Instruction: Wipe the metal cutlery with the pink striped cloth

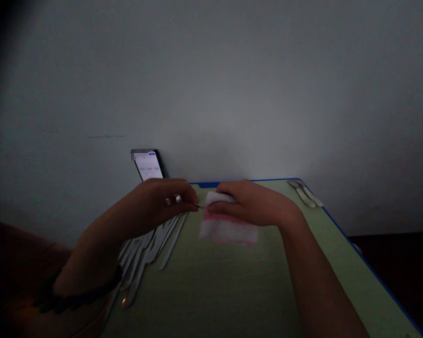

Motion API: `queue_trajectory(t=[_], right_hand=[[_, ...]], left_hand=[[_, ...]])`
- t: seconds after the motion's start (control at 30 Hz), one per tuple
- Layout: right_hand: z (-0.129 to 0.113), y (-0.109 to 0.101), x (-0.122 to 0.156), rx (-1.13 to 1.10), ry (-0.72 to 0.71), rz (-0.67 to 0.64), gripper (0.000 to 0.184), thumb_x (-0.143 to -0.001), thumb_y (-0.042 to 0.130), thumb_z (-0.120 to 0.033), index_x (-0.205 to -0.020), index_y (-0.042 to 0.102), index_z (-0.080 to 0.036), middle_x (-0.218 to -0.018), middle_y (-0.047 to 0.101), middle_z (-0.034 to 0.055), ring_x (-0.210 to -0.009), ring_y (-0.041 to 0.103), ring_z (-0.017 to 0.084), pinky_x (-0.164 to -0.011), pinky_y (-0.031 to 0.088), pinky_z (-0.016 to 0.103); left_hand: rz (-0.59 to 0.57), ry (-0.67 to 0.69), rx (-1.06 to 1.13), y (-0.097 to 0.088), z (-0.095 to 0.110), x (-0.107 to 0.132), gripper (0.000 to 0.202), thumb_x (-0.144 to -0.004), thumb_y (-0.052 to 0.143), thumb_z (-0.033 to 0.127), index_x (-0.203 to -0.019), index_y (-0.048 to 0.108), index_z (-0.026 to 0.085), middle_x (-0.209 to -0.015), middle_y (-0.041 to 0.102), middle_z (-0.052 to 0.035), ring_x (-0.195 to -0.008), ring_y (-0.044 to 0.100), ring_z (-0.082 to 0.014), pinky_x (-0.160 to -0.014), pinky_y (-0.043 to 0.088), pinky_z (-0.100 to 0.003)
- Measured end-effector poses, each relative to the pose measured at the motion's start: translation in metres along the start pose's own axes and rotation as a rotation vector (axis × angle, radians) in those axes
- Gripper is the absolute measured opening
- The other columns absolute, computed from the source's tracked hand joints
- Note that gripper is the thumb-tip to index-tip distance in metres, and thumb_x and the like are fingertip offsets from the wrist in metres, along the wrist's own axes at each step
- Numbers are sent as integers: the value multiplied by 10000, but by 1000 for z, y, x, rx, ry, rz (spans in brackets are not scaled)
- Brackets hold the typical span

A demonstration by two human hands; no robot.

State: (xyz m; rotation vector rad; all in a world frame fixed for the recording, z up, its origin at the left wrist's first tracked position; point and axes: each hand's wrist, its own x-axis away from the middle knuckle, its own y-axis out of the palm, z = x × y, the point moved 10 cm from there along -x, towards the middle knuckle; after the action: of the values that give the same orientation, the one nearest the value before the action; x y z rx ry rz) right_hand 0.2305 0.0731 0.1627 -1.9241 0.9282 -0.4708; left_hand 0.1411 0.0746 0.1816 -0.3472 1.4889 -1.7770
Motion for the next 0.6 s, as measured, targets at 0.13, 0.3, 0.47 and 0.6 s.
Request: queue_trajectory(t=[0.13,0.3,0.47,0.6], right_hand=[[3,-9,4,-11,13,47,293,-829,496,-470,-877,575,-192,-744,598,-14,-602,508,97,-524,331,217],[4,-20,6,71,69,171,288,-799,542,-464,-929,582,-210,-796,630,-6,-651,536,118,-549,336,227],[-2,-21,1,90,61,247,308,-767,587,-460,-945,601,-209,-820,650,-1,-688,548,128,-578,339,233],[-2,-12,-9,49,25,247,300,-807,530,-460,-872,631,-185,-767,637,9,-639,523,116,-555,323,230]], left_hand=[[20,48,154,-7,4,2,141,-826,549,311,-807,621,191,-1132,564,-27,-777,585,-109,-688,440,-215],[-25,-145,249,-4,-15,7,374,-851,478,424,-1161,502,216,-1054,620,-64,-857,608,-164,-650,458,-226],[-187,-187,260,15,-16,6,308,-893,382,365,-849,602,154,-754,656,-24,-636,600,-116,-565,429,-199],[-199,-168,243,18,-11,3,334,-898,361,315,-702,581,159,-606,598,20,-542,556,-82,-525,388,-178]])
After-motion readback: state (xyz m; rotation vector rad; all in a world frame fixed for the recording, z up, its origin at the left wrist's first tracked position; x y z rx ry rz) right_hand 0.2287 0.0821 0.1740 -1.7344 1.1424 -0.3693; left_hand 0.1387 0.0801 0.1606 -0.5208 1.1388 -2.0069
